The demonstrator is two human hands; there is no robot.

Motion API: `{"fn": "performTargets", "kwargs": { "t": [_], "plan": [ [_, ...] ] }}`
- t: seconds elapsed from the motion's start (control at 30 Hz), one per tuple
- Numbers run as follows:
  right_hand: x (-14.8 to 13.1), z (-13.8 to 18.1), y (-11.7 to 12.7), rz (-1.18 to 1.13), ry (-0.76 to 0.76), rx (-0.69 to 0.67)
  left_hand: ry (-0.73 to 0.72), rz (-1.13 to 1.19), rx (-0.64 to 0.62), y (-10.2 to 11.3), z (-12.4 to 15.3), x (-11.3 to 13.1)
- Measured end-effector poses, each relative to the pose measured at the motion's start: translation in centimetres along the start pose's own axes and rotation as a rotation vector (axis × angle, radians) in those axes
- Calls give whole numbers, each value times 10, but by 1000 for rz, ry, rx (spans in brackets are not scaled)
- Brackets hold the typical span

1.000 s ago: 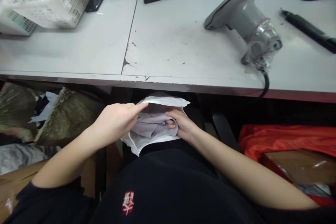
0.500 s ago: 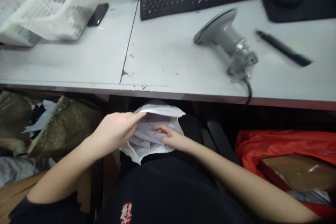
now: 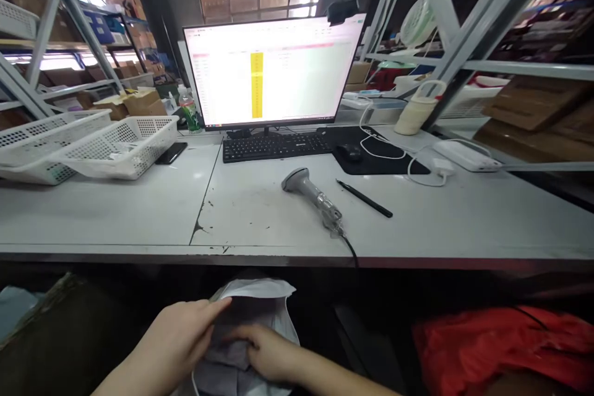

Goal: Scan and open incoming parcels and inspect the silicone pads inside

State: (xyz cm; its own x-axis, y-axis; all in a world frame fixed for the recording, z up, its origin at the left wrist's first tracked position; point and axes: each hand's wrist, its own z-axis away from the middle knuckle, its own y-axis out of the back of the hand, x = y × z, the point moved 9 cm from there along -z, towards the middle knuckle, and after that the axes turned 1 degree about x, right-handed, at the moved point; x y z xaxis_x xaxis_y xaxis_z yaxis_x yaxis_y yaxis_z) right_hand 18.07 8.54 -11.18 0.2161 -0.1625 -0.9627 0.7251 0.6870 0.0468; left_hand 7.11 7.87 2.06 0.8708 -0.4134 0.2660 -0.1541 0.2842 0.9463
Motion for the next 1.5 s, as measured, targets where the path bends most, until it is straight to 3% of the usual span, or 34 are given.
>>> {"fn": "performTargets", "kwargs": {
  "t": [0.1,0.27,0.33,0.53,0.77,1.0,1.5],
  "plan": [
    [1,-5,-9,-213,-3,-47,26,17,0,-1,1,-3],
    [26,-2,-6,-430,-314,85,30,41,17,0,4,-5],
    [27,2,-8,-474,-373,79,10,48,42,0,4,-6],
    [4,1,-12,-724,-285,-88,-29,26,107,6,1,-8],
    [3,14,-6,-879,-289,-90,33,-27,-1,19,4,0],
    [10,23,-6,-840,-341,-150,38,-18,-10,21,1,-1],
    [16,25,-5,-911,-374,-114,22,-39,1,18,3,0]
  ]
}}
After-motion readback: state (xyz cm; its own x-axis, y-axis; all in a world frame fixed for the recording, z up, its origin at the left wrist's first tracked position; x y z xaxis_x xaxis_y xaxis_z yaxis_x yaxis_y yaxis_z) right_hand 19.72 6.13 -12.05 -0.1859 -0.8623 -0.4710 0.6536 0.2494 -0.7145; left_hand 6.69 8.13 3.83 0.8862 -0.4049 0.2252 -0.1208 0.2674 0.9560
